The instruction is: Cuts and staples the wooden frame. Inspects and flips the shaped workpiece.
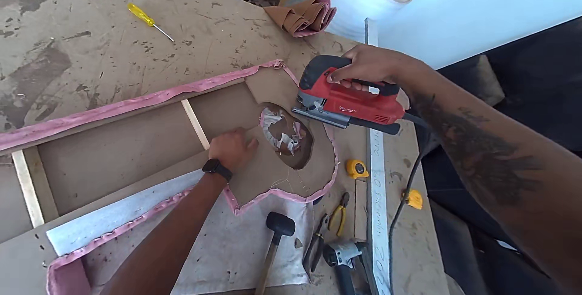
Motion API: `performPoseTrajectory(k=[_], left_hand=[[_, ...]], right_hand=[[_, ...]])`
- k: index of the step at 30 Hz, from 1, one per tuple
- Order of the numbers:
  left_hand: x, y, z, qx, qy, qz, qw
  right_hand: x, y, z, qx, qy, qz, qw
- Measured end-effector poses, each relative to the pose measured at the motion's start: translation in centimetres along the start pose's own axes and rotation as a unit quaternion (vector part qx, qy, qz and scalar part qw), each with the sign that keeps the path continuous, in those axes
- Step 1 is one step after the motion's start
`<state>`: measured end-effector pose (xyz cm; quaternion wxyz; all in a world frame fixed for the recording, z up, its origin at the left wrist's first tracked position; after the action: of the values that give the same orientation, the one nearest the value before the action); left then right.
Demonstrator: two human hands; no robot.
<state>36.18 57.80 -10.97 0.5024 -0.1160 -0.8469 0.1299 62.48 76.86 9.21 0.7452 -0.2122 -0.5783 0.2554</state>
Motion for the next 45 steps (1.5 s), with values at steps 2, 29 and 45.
performPoseTrajectory(k=[2,29,45], left_hand=[[-0.1,0.0,0.0,0.003,-0.003,0.003,1.000],[0.0,0.0,0.1,0.007,-0.009,0.001,1.000],[-0.1,-0.1,0.3,-0.003,-0.055,0.017,0.998]], right_hand=[[-0.1,0.1,0.3,0.007,0.001,-0.002,1.000],[-2.5,0.5,9.7,0.162,-0.203,0.030,0.965],[-4.2,-0.1,12.7,0.164,-0.208,0.006,0.964]])
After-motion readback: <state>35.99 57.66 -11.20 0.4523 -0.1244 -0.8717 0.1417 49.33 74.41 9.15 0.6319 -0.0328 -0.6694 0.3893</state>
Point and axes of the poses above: each hand's wrist, its own y-axis towards the middle knuckle, its own x-axis out of the back of the hand, z = x × y, the point moved 10 cm from there along y, towards the middle knuckle, and after that the axes turned 4 degrees about -y, right-handed, at the moved point
